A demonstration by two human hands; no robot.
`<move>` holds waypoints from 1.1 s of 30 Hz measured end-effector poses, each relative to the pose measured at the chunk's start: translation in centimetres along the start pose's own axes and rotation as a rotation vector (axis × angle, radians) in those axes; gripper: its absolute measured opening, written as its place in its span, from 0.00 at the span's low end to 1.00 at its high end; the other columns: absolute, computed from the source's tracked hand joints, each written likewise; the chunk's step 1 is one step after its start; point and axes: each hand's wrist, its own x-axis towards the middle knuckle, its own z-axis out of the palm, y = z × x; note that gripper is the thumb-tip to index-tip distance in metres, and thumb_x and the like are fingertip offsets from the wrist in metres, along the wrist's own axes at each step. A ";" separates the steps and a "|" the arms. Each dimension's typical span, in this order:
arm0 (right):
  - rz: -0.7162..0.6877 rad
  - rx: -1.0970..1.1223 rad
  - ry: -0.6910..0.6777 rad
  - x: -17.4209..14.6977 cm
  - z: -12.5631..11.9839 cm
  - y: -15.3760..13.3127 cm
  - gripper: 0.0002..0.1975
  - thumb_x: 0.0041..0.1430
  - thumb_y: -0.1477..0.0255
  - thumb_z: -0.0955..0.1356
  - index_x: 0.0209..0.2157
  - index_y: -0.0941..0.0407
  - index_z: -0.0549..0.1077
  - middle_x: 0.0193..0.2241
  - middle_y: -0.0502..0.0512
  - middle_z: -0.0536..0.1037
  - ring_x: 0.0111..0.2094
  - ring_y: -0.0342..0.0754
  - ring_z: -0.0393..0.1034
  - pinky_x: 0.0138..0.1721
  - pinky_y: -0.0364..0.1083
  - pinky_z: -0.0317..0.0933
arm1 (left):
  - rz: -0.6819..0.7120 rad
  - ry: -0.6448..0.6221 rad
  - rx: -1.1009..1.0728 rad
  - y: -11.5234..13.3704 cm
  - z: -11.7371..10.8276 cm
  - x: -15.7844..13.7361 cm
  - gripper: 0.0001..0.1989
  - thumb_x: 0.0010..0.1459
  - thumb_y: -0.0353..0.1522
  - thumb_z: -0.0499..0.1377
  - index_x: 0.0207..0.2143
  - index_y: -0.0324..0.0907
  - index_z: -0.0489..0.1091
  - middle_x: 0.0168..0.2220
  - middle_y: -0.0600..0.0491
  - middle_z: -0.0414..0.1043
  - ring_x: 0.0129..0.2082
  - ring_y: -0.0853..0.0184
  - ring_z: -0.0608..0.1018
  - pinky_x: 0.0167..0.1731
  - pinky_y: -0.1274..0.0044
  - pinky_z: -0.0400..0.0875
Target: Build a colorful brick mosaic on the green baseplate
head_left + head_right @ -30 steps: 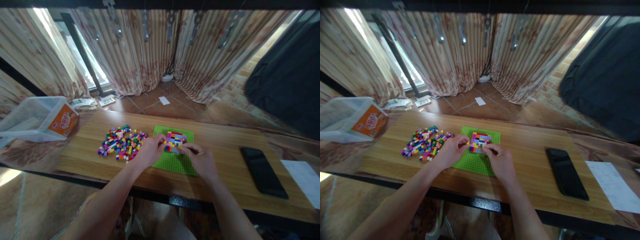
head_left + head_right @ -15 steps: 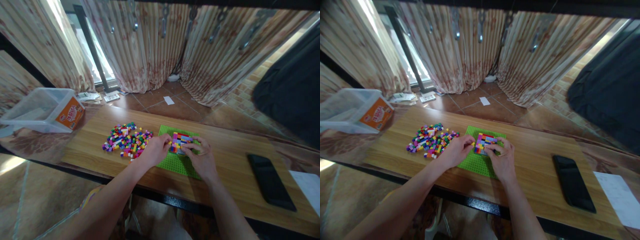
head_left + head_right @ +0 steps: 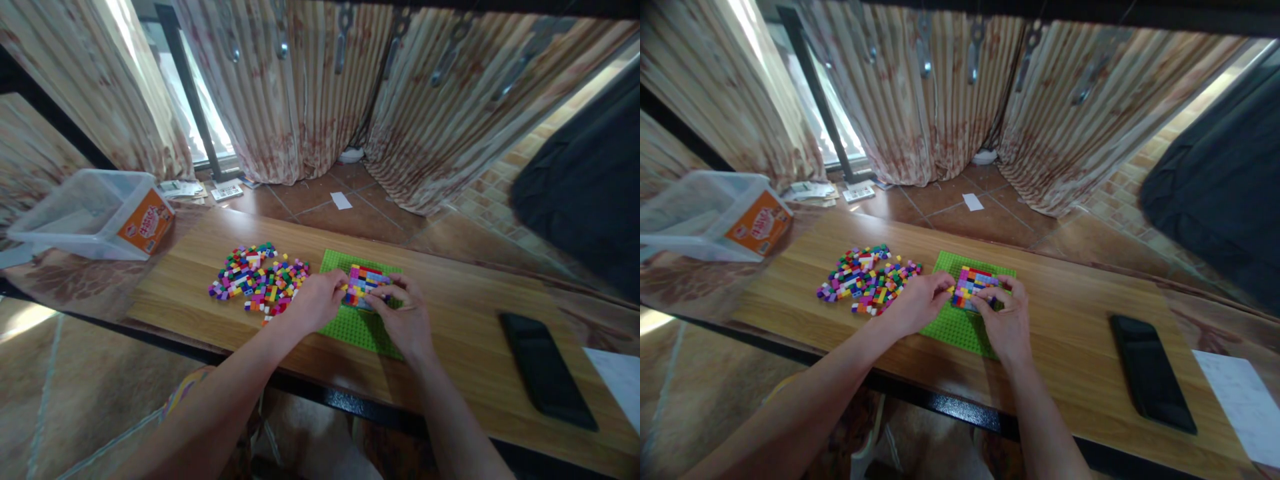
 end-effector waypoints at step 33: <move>-0.054 0.203 -0.110 -1.0 -0.3 -2.6 0.09 0.57 0.62 0.70 0.29 0.50 0.80 0.35 0.53 0.79 0.40 0.50 0.72 0.47 0.52 0.65 | 0.006 -0.034 -0.550 1.2 0.7 -0.1 0.20 0.57 0.30 0.62 0.51 0.40 0.65 0.33 0.53 0.79 0.35 0.67 0.80 0.39 0.76 0.73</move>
